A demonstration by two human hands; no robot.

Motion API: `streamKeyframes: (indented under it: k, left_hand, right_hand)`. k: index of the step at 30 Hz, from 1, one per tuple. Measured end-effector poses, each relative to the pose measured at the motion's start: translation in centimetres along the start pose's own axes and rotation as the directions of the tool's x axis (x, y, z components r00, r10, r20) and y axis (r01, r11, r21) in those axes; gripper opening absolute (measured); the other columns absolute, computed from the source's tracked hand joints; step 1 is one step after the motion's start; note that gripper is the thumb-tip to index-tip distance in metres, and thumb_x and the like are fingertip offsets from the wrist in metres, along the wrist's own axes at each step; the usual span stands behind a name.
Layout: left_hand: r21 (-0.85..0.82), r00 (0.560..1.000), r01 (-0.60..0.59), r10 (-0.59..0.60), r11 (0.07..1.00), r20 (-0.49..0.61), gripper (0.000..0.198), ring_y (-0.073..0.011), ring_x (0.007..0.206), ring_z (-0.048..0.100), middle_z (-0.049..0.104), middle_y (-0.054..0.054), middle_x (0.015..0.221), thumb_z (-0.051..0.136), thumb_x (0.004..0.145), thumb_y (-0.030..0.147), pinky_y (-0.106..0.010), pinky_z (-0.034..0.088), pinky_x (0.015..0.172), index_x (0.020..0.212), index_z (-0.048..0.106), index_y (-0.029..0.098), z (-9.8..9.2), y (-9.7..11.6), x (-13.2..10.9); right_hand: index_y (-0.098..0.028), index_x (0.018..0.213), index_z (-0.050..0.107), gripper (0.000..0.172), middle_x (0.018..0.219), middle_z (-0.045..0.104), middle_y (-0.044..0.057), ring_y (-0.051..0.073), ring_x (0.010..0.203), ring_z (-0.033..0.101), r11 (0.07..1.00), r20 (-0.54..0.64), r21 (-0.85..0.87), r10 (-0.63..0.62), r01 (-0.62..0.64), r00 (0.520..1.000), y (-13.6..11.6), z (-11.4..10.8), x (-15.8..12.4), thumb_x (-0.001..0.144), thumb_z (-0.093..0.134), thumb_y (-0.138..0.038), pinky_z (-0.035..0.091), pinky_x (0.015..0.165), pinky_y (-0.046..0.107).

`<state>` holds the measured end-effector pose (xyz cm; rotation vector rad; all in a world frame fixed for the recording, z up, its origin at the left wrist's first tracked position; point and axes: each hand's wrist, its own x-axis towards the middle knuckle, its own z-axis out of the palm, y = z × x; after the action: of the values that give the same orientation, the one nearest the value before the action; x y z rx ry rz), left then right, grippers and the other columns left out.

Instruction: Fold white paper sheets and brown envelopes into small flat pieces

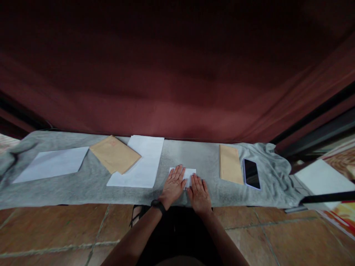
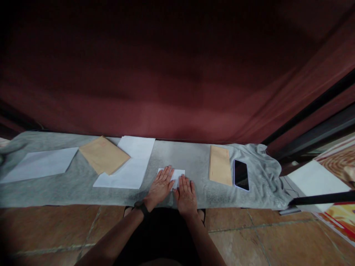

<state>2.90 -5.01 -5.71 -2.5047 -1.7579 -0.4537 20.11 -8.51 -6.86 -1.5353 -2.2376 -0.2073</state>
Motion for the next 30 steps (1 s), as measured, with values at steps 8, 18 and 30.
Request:
streamKeyframes:
  k: [8,18,30]
  left_hand:
    - [-0.036,0.997,0.057,-0.058,0.998,-0.042,0.063,-0.0287,0.151,0.03,0.037,-0.019,0.16,0.039,0.103,0.043,-0.048,0.031,0.123,0.156,0.032,0.008,-0.6,0.0,-1.7]
    - [-0.04,0.992,-0.119,0.12,0.992,0.039,0.055,-0.0279,0.15,0.034,0.038,-0.016,0.16,0.048,0.102,0.039,-0.048,0.032,0.123,0.15,0.044,0.014,-3.3,-0.4,-5.8]
    - [-0.061,0.988,-0.149,0.15,0.987,0.027,0.048,-0.0284,0.147,0.04,0.046,-0.016,0.155,0.053,0.1,0.044,-0.048,0.032,0.123,0.139,0.056,0.017,-3.5,-0.5,-6.3]
  right_hand:
    - [-0.013,0.161,0.022,0.061,0.156,0.045,0.014,0.027,0.145,0.042,0.999,0.057,0.034,0.007,-0.009,0.998,0.1,-0.4,-0.1,0.106,0.036,-0.036,0.024,0.122,0.046]
    - [-0.011,0.15,0.047,0.05,0.153,0.05,0.013,0.021,0.145,0.042,0.958,0.198,0.255,-0.187,0.134,0.962,-0.6,-0.8,2.9,0.107,0.026,-0.027,0.03,0.122,0.043]
    - [-0.011,0.151,0.045,0.051,0.158,0.043,0.012,0.024,0.147,0.039,0.968,0.256,0.213,-0.189,0.136,0.948,-2.3,1.1,6.5,0.107,0.029,-0.033,0.027,0.122,0.047]
